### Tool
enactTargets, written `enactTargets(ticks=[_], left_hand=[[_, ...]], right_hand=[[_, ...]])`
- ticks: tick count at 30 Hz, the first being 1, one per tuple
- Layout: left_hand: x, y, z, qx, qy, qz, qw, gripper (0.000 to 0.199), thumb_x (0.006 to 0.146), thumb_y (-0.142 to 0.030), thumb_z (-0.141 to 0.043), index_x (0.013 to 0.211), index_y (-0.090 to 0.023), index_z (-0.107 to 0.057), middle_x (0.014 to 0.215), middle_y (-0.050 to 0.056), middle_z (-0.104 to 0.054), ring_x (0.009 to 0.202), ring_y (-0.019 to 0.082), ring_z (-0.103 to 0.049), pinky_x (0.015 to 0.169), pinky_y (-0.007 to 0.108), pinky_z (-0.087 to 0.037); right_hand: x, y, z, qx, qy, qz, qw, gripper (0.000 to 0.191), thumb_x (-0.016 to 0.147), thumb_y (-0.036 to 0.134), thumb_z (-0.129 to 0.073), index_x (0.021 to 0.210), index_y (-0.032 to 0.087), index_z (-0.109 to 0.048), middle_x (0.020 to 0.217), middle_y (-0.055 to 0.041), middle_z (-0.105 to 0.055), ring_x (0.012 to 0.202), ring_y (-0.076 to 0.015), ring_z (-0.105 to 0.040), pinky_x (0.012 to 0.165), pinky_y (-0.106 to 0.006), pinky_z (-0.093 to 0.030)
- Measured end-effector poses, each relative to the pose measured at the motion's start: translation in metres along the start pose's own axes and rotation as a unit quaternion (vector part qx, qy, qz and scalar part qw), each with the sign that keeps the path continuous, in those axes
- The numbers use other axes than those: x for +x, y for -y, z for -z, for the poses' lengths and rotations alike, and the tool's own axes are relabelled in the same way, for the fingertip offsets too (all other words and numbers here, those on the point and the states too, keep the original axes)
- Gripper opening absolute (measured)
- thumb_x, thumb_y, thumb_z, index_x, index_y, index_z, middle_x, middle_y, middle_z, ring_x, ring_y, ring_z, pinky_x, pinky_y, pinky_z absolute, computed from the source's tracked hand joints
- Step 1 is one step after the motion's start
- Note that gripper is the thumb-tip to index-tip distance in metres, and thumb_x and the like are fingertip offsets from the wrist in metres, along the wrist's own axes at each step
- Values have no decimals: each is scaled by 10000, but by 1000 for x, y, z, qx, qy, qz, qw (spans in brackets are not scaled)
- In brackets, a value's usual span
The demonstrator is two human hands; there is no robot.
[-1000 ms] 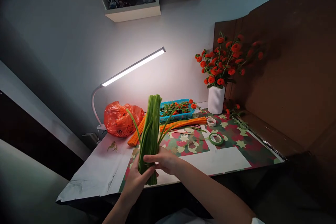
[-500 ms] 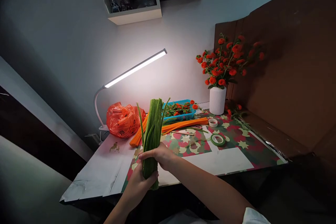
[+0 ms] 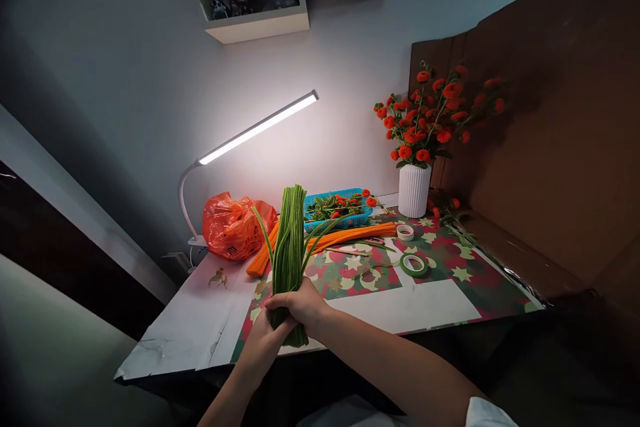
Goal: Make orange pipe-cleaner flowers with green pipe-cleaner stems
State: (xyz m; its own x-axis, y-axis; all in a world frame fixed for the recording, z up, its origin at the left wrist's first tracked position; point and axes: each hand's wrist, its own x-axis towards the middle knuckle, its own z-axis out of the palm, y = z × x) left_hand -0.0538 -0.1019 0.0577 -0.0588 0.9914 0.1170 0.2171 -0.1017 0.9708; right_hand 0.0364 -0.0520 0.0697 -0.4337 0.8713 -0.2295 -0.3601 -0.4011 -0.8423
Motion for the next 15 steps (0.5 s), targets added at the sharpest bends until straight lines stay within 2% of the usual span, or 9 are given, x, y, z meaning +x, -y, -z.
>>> enactTargets(ticks=[3, 5, 7, 8, 9, 11, 13, 15], left_hand=[[-6, 0, 17, 103, -27, -40, 994, 303, 715, -357, -656, 940, -155, -648, 805, 56, -679, 780, 235, -636, 679, 323, -508], [-9, 0, 31, 153, -118, -88, 977, 258, 702, -380, -676, 856, -177, -638, 730, 24, -636, 724, 203, -602, 698, 309, -482], [-9, 1, 39, 136, -197, -110, 964, 241, 697, -397, -685, 786, -184, -616, 701, 9, -601, 702, 176, -568, 705, 290, -460], [-8, 4, 39, 95, -201, -97, 970, 253, 697, -412, -686, 767, -181, -610, 696, 7, -594, 689, 164, -555, 688, 278, -454], [-7, 7, 36, 32, -181, -66, 981, 277, 694, -431, -688, 757, -174, -608, 687, 8, -591, 666, 153, -546, 654, 265, -449], [-5, 16, 21, -133, -88, 47, 986, 352, 642, -471, -726, 731, -152, -607, 608, 1, -568, 550, 120, -507, 541, 240, -424], [-2, 27, 2, -275, -36, 131, 952, 374, 598, -449, -774, 706, -142, -592, 563, -7, -550, 489, 97, -491, 470, 214, -396], [1, 36, -13, -382, -31, 164, 909, 381, 533, -369, -836, 715, -153, -580, 538, -43, -523, 429, 56, -448, 416, 173, -361]], right_hand=[[4, 4, 3, 9, 0, 1, 1000, 270, 451, 158, -773, 586, 161, -539, 485, 55, -528, 464, -101, -513, 466, -222, -419], [5, 12, 5, 19, 6, -8, 1000, 246, 459, 130, -748, 579, 161, -536, 459, 62, -511, 421, -86, -478, 425, -209, -392], [5, 20, 5, 42, 12, -28, 999, 202, 492, 137, -729, 599, 156, -558, 462, 54, -523, 407, -85, -474, 419, -212, -396], [5, 24, 5, 58, 18, -42, 997, 183, 514, 157, -724, 613, 152, -571, 472, 45, -536, 410, -89, -485, 427, -218, -410], [4, 27, 4, 74, 27, -55, 995, 177, 528, 180, -725, 624, 148, -580, 482, 37, -547, 416, -94, -496, 439, -226, -425], [3, 29, 3, 104, 45, -56, 992, 215, 519, 208, -751, 651, 141, -595, 509, 27, -567, 447, -105, -521, 476, -239, -454], [2, 27, 3, 121, 60, -15, 991, 289, 477, 203, -795, 690, 141, -610, 570, 18, -600, 511, -116, -553, 533, -249, -477], [2, 23, 5, 112, 83, 39, 989, 336, 454, 198, -826, 722, 142, -631, 651, 4, -634, 589, -130, -580, 592, -260, -486]])
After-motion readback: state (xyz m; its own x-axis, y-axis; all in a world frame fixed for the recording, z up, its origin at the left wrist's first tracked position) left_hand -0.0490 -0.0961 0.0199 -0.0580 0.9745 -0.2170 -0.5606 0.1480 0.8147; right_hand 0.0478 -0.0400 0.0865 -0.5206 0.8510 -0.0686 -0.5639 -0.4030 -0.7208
